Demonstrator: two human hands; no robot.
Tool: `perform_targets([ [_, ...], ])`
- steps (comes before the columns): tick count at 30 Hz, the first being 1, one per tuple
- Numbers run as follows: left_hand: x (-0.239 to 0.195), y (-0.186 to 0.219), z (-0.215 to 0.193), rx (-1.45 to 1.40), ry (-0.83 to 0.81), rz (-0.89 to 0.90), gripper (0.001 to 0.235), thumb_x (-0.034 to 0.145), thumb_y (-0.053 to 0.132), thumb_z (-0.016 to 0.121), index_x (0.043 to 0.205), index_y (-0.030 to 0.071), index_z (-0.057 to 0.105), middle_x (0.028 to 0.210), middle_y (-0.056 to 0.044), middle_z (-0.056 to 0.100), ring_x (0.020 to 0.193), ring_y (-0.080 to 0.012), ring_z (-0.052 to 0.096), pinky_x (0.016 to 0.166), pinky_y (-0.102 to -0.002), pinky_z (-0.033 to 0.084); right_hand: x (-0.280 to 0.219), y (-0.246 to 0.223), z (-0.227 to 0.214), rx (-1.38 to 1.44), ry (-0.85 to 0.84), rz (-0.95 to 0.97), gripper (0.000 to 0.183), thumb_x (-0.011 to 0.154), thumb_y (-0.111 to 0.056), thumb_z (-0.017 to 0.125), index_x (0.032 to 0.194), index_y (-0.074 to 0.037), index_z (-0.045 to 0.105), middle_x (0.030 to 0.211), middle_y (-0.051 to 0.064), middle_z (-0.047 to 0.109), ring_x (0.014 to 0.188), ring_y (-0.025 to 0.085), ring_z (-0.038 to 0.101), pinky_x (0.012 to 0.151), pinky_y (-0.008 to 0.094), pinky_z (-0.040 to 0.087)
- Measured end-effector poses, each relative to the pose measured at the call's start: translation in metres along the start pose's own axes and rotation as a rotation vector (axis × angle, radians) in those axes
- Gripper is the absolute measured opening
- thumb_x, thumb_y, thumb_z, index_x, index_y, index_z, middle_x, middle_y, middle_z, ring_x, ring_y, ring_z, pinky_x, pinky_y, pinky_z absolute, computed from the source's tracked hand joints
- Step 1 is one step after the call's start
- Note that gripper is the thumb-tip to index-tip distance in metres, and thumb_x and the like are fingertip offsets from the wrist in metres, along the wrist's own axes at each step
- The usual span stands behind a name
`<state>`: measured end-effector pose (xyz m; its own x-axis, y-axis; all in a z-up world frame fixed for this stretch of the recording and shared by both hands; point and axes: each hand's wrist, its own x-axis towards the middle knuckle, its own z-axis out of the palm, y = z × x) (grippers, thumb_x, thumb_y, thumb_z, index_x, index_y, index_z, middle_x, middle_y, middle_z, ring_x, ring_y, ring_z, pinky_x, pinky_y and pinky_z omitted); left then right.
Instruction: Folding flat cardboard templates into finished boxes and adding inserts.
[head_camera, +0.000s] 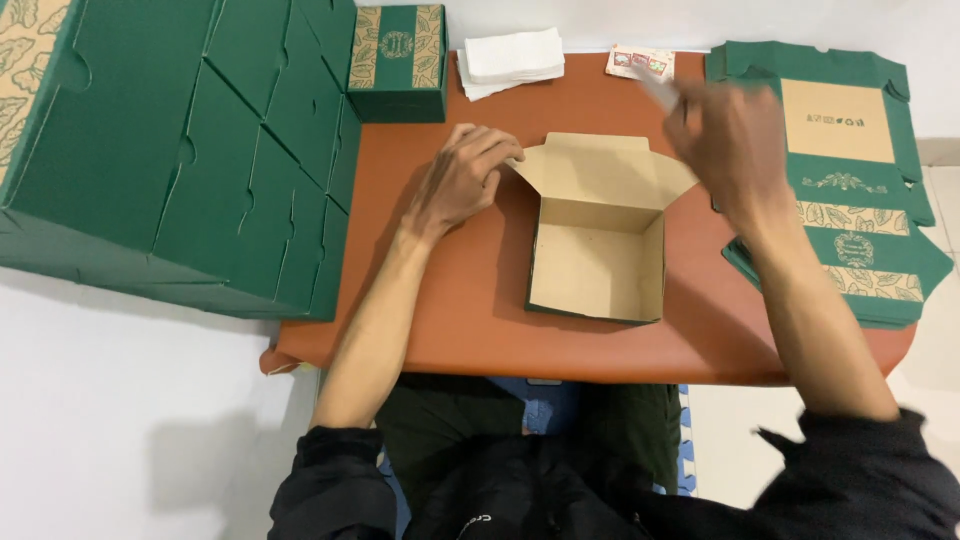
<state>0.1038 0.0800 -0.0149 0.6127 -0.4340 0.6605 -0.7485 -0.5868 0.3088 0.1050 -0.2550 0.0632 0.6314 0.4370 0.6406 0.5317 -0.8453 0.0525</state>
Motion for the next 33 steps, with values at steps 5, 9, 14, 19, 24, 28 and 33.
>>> perform_targets([
  [5,-0.003,-0.007,0.005,0.035,-0.075,0.039,0.042,0.084,-0.017,0.06,0.11,0.012,0.077,0.111,-0.001,0.076,0.103,-0.0208,0.07,0.106,-0.039,0.048,-0.046,-0.081,-0.058,-0.098,-0.293,-0.056,0.028,0.094,-0.012,0.081,0.121,-0.016,0.086,0.097,0.009,0.085,0.084,0.019,0.074,0.07,0.033,0.06],
  [9,-0.004,-0.005,0.001,0.015,-0.136,0.049,0.042,0.087,-0.018,0.057,0.114,0.009,0.075,0.11,-0.007,0.073,0.109,-0.0259,0.071,0.108,-0.042,0.046,-0.06,-0.083,-0.039,-0.058,-0.828,-0.179,0.032,0.095,-0.034,0.076,0.122,-0.018,0.082,0.116,0.013,0.083,0.123,0.032,0.076,0.101,0.052,0.064],
  [14,-0.008,-0.022,0.007,0.032,-0.152,-0.007,0.043,0.089,-0.016,0.057,0.118,0.011,0.072,0.112,-0.005,0.07,0.11,-0.0278,0.07,0.106,-0.043,0.047,0.028,-0.077,-0.071,0.09,-0.967,0.007,0.023,0.096,-0.016,0.07,0.111,-0.006,0.084,0.098,0.021,0.083,0.1,0.043,0.08,0.088,0.055,0.065],
  [19,-0.013,-0.027,0.033,0.134,-0.004,-0.056,0.037,0.087,-0.013,0.066,0.109,0.015,0.076,0.109,0.002,0.078,0.091,-0.0141,0.07,0.098,-0.038,0.054,0.065,-0.019,0.049,0.075,-0.486,0.037,0.022,0.096,-0.013,0.065,0.08,-0.016,0.08,0.063,0.011,0.054,0.054,0.033,0.036,0.054,0.045,0.042],
  [24,-0.01,-0.014,0.028,0.057,-0.045,-0.051,0.04,0.084,-0.014,0.054,0.109,0.01,0.074,0.112,0.001,0.075,0.097,-0.0189,0.068,0.096,-0.038,0.05,0.105,-0.01,0.171,-0.083,-0.185,-0.282,0.033,0.085,-0.015,0.084,0.118,-0.016,0.085,0.126,0.0,0.081,0.112,0.022,0.074,0.091,0.037,0.059],
  [28,-0.009,-0.018,0.03,0.058,-0.058,-0.055,0.041,0.083,-0.014,0.054,0.109,0.01,0.074,0.112,0.002,0.073,0.098,-0.0181,0.066,0.097,-0.036,0.047,0.114,-0.012,0.211,-0.328,-0.11,-0.375,0.018,0.089,-0.025,0.083,0.104,-0.016,0.076,0.109,-0.004,0.082,0.096,0.015,0.077,0.08,0.029,0.06],
  [33,-0.007,-0.017,0.028,0.036,-0.049,-0.048,0.041,0.083,-0.015,0.057,0.109,0.011,0.076,0.111,0.003,0.073,0.093,-0.0164,0.066,0.094,-0.035,0.047,0.113,-0.007,0.233,-0.363,-0.114,-0.365,0.011,0.091,-0.016,0.08,0.083,-0.024,0.079,0.07,-0.001,0.074,0.055,0.012,0.064,0.048,0.027,0.05],
])
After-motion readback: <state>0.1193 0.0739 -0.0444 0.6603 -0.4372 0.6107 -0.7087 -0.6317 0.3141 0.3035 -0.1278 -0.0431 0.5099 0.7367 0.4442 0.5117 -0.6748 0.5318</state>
